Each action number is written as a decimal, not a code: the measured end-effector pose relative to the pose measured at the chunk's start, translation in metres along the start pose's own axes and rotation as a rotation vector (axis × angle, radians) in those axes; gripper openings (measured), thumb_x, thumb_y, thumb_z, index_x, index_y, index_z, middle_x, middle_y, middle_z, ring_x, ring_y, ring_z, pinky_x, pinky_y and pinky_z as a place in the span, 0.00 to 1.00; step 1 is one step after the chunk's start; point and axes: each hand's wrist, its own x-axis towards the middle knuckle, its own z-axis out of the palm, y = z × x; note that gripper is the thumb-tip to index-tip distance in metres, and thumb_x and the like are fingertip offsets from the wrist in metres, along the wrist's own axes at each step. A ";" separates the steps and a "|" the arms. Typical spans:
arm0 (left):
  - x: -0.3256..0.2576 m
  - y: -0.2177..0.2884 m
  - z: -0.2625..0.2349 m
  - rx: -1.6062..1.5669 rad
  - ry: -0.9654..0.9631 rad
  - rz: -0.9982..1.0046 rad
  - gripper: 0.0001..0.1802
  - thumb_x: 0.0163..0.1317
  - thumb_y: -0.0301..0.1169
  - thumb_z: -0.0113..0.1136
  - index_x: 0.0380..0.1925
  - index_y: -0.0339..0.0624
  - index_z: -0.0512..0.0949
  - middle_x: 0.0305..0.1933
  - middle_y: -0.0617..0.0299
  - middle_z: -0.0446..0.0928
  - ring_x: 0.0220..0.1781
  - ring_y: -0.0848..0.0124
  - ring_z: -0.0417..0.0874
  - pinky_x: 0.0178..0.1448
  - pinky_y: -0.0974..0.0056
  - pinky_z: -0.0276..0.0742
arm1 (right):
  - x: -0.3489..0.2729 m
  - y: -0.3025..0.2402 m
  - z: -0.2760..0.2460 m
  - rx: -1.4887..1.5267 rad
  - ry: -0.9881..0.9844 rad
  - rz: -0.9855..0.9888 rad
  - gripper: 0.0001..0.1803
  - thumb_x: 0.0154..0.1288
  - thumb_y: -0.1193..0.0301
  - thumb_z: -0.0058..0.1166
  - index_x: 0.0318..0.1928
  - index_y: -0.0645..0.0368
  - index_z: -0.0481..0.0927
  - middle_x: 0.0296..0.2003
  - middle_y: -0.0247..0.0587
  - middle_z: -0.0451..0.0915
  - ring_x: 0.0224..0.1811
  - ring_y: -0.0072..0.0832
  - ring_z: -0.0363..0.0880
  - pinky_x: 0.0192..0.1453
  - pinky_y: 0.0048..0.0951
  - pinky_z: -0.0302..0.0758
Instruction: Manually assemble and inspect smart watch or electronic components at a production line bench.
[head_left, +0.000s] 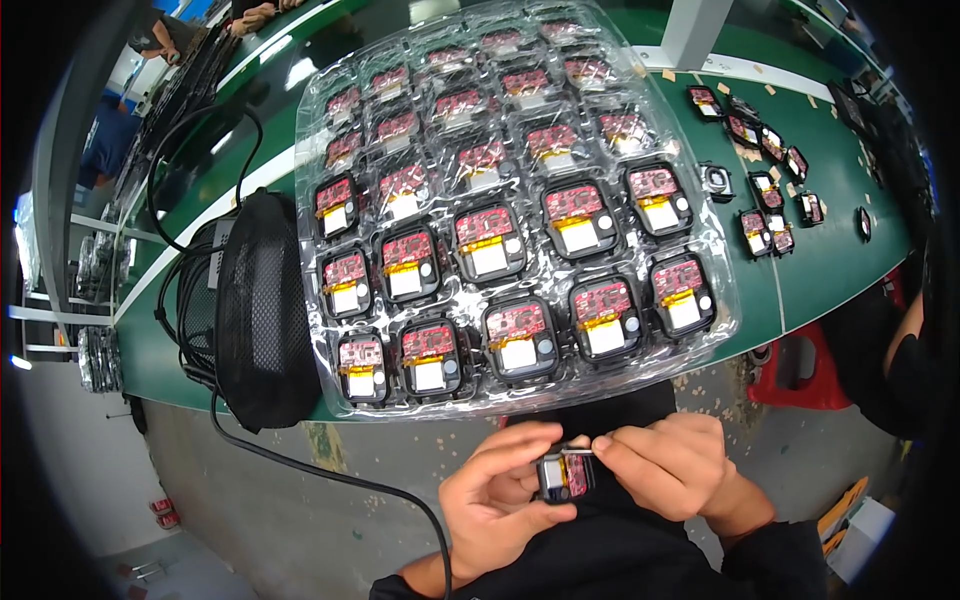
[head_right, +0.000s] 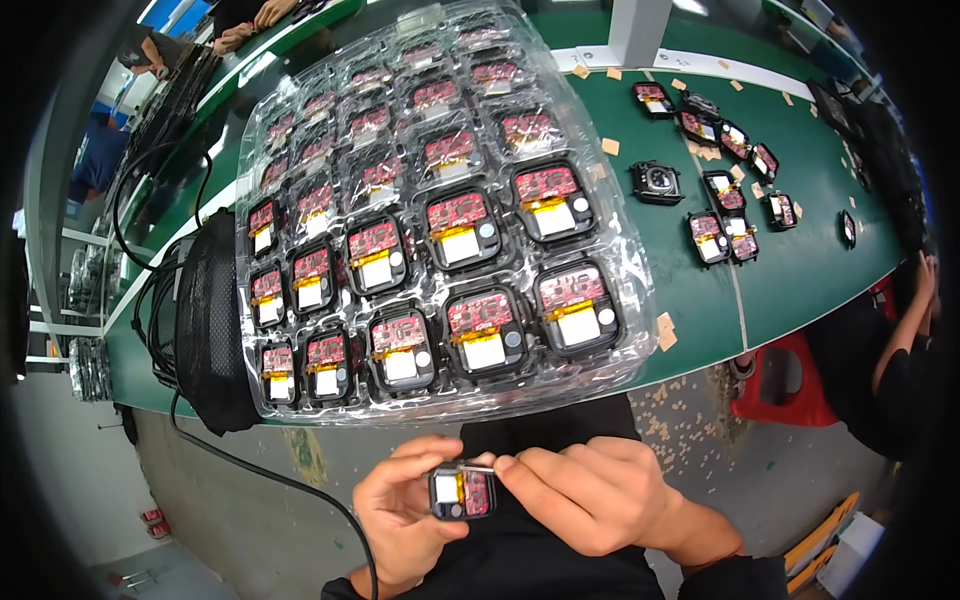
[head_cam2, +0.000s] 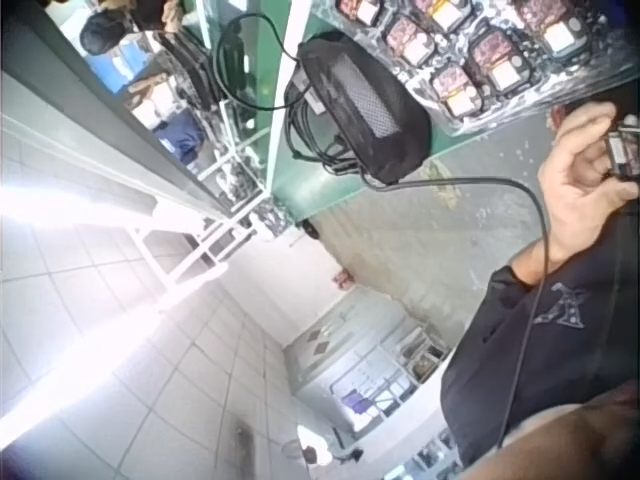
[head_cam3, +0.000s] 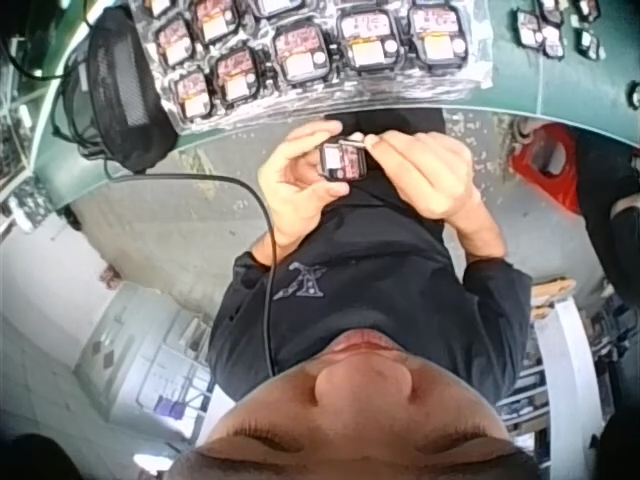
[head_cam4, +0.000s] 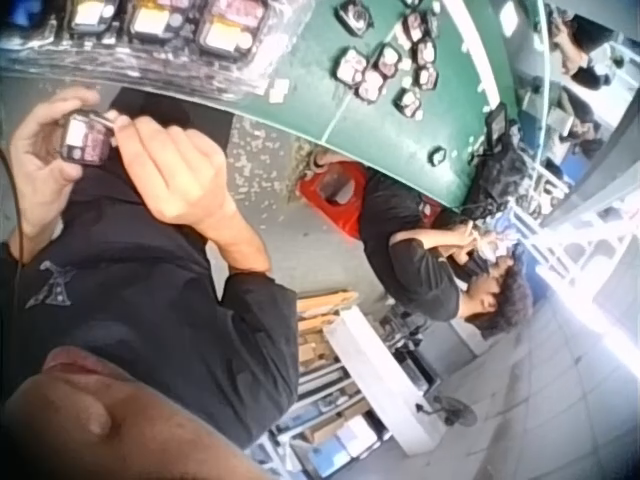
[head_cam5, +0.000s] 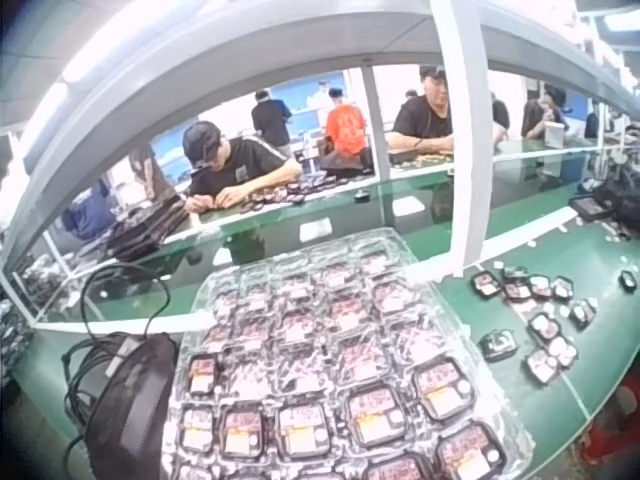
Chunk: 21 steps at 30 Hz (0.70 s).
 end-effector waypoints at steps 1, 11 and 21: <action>0.001 0.002 -0.001 -0.041 -0.044 0.002 0.36 0.52 0.12 0.75 0.62 0.29 0.72 0.68 0.38 0.69 0.68 0.46 0.77 0.70 0.46 0.80 | 0.000 0.003 -0.003 -0.012 0.002 -0.003 0.14 0.51 0.76 0.66 0.41 0.62 0.88 0.31 0.34 0.84 0.21 0.18 0.75 0.21 0.21 0.64; 0.059 0.074 -0.016 0.582 0.079 0.656 0.41 0.43 0.26 0.87 0.55 0.37 0.69 0.56 0.45 0.74 0.59 0.49 0.84 0.64 0.47 0.85 | 0.006 0.060 -0.033 -0.380 0.308 0.720 0.16 0.65 0.79 0.60 0.53 0.64 0.82 0.53 0.49 0.78 0.38 0.40 0.85 0.38 0.34 0.80; 0.162 0.121 -0.011 0.977 0.143 0.507 0.16 0.53 0.14 0.72 0.42 0.34 0.81 0.51 0.57 0.77 0.52 0.69 0.83 0.54 0.66 0.82 | -0.002 0.074 -0.031 -0.579 0.223 0.800 0.19 0.65 0.72 0.64 0.55 0.62 0.80 0.60 0.46 0.74 0.44 0.43 0.87 0.42 0.41 0.81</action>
